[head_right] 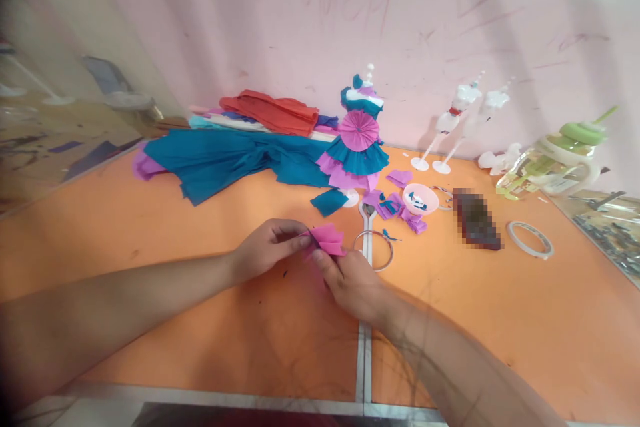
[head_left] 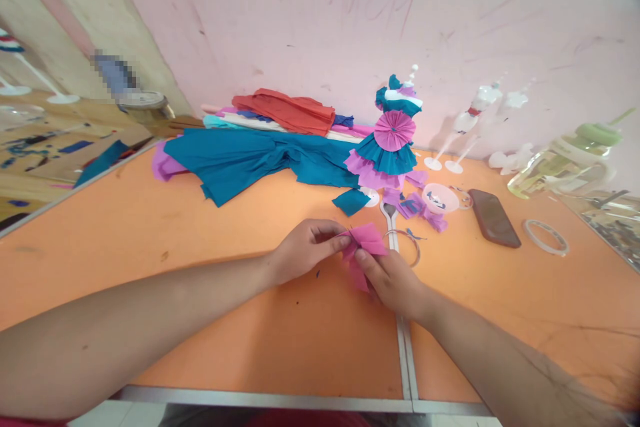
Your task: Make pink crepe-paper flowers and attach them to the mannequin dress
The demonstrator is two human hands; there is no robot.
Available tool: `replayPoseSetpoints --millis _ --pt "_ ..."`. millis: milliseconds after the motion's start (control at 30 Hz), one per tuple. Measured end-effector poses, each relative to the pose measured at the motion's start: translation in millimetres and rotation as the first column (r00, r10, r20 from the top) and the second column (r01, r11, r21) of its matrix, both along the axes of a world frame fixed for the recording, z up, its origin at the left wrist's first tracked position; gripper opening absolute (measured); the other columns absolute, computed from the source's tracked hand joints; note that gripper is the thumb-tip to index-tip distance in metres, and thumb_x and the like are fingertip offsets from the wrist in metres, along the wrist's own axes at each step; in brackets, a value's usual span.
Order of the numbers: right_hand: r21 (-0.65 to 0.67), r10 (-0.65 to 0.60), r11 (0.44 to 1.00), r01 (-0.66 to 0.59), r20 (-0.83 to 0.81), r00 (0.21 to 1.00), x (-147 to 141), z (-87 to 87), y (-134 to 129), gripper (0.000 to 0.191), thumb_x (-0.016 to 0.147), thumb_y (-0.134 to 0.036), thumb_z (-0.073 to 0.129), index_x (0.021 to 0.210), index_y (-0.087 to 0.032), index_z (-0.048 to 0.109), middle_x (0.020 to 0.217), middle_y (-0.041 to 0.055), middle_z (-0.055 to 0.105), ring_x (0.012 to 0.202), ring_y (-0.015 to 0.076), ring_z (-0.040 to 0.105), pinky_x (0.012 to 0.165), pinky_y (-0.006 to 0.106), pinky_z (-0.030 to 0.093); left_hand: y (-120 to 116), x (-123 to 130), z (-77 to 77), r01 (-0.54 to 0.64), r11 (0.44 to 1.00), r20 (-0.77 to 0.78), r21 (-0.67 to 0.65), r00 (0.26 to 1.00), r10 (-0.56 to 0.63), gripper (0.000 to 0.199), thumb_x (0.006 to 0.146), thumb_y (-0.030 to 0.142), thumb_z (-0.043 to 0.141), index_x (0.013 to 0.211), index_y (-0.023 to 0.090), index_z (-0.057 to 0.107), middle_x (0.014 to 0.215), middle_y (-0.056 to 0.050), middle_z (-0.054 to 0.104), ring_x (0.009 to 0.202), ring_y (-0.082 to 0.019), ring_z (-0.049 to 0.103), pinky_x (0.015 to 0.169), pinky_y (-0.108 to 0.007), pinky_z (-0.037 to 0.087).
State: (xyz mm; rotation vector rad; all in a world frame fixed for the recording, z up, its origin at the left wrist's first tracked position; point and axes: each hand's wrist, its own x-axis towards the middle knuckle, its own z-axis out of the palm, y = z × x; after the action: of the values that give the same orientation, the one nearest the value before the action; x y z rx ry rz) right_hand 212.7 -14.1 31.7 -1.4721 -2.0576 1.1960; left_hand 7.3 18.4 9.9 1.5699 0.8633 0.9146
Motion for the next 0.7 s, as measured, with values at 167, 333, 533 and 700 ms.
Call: replayPoseSetpoints --millis 167,333,533,700 --pt "-0.006 -0.001 1.000 0.001 0.020 1.000 1 -1.2 1 0.051 0.100 -0.062 0.029 0.074 -0.023 0.048 0.060 -0.0017 0.052 0.055 0.0144 0.048 0.054 0.028 0.035 0 0 0.5 0.006 1.000 -0.001 -0.010 1.000 -0.006 0.033 0.093 0.047 0.063 0.091 0.016 0.075 0.092 -0.006 0.076 0.091 -0.021 0.069 0.083 -0.029 0.053" --pt "-0.034 -0.013 0.999 0.014 0.029 0.999 -1 1.7 0 0.055 0.101 -0.062 0.028 0.068 -0.023 0.047 0.057 0.0002 0.053 0.055 0.0155 0.048 0.053 0.029 0.036 0 -1 -0.7 -0.010 1.000 -0.031 -0.019 0.999 0.009 0.035 0.092 0.048 0.064 0.092 0.015 0.075 0.093 -0.006 0.075 0.092 -0.022 0.068 0.083 -0.029 0.052" --pt "0.053 -0.014 0.999 0.010 0.066 0.998 4 2.9 5 0.053 0.102 -0.057 0.026 0.070 -0.022 0.049 0.061 0.0002 0.053 0.056 0.0149 0.048 0.055 0.029 0.036 6 0 -2.8 -0.091 0.996 -0.081 -0.004 0.993 0.091 0.037 0.091 0.051 0.063 0.092 0.016 0.074 0.092 -0.006 0.074 0.089 -0.022 0.067 0.083 -0.031 0.052" --pt "0.226 0.039 0.950 -0.215 0.597 0.801 7 6.2 9 0.049 0.102 -0.053 0.035 0.077 -0.019 0.061 0.067 0.0056 0.060 0.059 0.0164 0.053 0.054 0.030 0.030 48 -29 -7.7 -0.453 0.889 -0.072 0.062 0.887 0.457 0.045 0.091 0.051 0.060 0.115 0.014 0.070 0.093 -0.009 0.076 0.078 -0.020 0.069 0.065 -0.029 0.052"
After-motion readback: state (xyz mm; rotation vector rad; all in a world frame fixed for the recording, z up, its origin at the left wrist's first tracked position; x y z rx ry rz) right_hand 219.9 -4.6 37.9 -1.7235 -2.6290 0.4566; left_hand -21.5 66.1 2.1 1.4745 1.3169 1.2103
